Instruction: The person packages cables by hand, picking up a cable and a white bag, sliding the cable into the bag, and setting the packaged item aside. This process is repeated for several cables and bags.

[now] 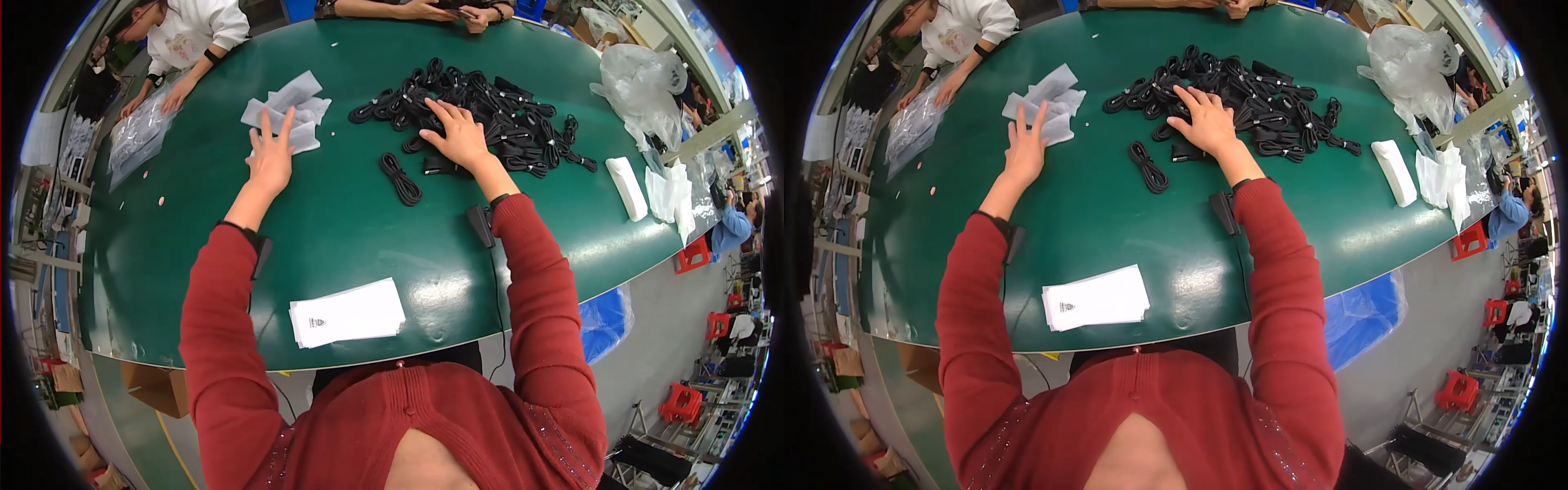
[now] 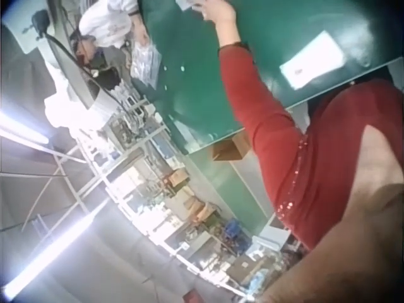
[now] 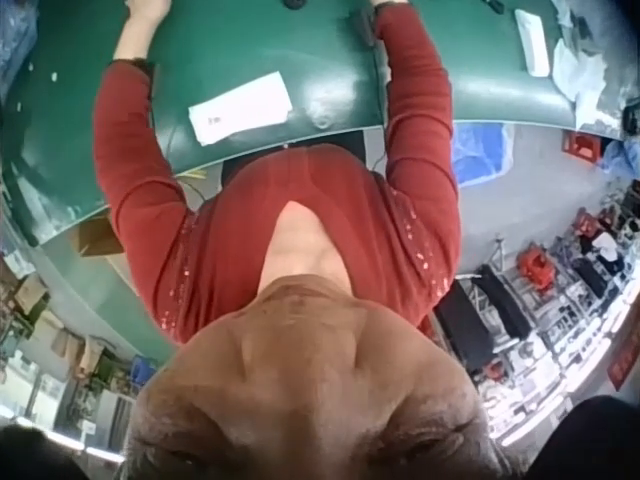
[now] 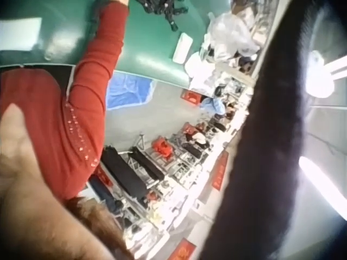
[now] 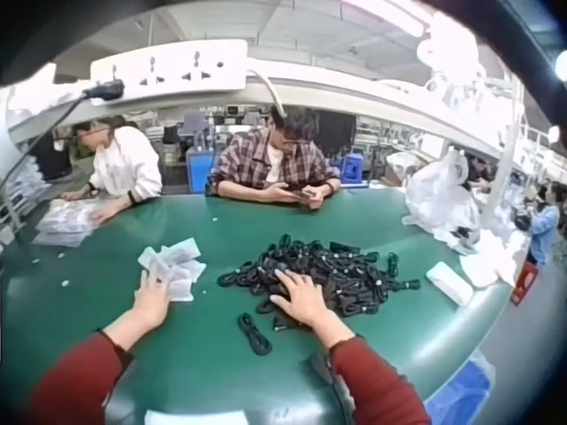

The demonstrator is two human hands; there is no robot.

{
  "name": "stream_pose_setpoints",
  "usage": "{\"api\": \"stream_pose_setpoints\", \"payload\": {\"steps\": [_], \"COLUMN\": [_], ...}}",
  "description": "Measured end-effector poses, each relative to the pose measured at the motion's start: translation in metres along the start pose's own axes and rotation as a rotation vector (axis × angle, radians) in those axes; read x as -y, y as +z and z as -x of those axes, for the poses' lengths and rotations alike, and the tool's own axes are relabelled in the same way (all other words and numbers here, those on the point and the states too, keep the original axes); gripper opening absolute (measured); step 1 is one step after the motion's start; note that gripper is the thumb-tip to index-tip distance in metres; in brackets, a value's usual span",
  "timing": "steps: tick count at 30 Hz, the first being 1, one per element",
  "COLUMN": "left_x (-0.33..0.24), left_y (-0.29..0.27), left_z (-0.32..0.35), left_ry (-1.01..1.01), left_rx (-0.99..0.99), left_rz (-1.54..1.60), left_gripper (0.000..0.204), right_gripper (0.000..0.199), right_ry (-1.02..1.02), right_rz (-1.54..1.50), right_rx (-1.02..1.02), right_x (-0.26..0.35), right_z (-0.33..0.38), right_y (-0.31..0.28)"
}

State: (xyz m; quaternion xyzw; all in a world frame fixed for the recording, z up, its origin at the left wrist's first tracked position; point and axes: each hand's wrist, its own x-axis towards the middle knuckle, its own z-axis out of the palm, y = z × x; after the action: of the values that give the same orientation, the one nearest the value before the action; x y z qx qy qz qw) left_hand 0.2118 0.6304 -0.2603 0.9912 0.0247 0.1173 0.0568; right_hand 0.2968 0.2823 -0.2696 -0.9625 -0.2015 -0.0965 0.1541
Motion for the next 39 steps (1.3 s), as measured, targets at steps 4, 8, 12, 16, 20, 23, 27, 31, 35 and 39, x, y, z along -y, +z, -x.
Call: {"api": "stream_pose_setpoints", "payload": {"steps": [4,8,12,16,20,23,27,31,35,39], "left_x": [-0.019,-0.05,-0.081,-0.109,-0.123,-0.123,-0.125,-0.128,-0.123,-0.122], "left_y": [-0.029,-0.061,-0.056,-0.038,-0.025,-0.015,-0.008,-0.013,-0.012,-0.014], "left_z": [0.054,0.141,0.21,0.239,0.242,0.246,0.252,0.247,0.247,0.247], "left_ry": [0.242,0.415,0.414,0.402,0.466,0.416,0.232,0.046,-0.08,-0.142], "left_rx": [-0.079,-0.018,0.131,0.159,0.044,-0.012,0.013,0.082,0.163,0.186], "left_rz": [0.173,0.351,0.593,0.746,0.669,0.66,0.767,0.905,1.027,1.115], "left_gripper": [0.069,0.043,0.03,0.025,0.019,0.017,0.015,0.008,0.007,0.007], "right_gripper": [0.063,0.058,0.05,0.041,0.035,0.032,0.031,0.037,0.045,0.052], "right_ry": [-0.092,-0.161,-0.206,-0.173,-0.341,-0.183,0.256,0.2,-0.152,-0.381], "right_rz": [0.0,0.034,-0.134,-0.163,0.099,-0.386,-1.064,-1.25,-0.918,-0.369], "right_rx": [-0.033,-0.071,-0.135,-0.247,-0.638,-0.399,0.16,0.422,0.162,-0.007], "right_x": [0.005,0.029,0.027,0.021,0.031,0.052,0.089,0.089,0.108,0.109], "right_z": [0.029,0.073,0.1,0.107,0.112,0.132,0.172,0.213,0.231,0.242], "right_y": [0.01,0.002,-0.005,-0.001,-0.027,-0.042,-0.062,-0.037,-0.044,-0.046]}}
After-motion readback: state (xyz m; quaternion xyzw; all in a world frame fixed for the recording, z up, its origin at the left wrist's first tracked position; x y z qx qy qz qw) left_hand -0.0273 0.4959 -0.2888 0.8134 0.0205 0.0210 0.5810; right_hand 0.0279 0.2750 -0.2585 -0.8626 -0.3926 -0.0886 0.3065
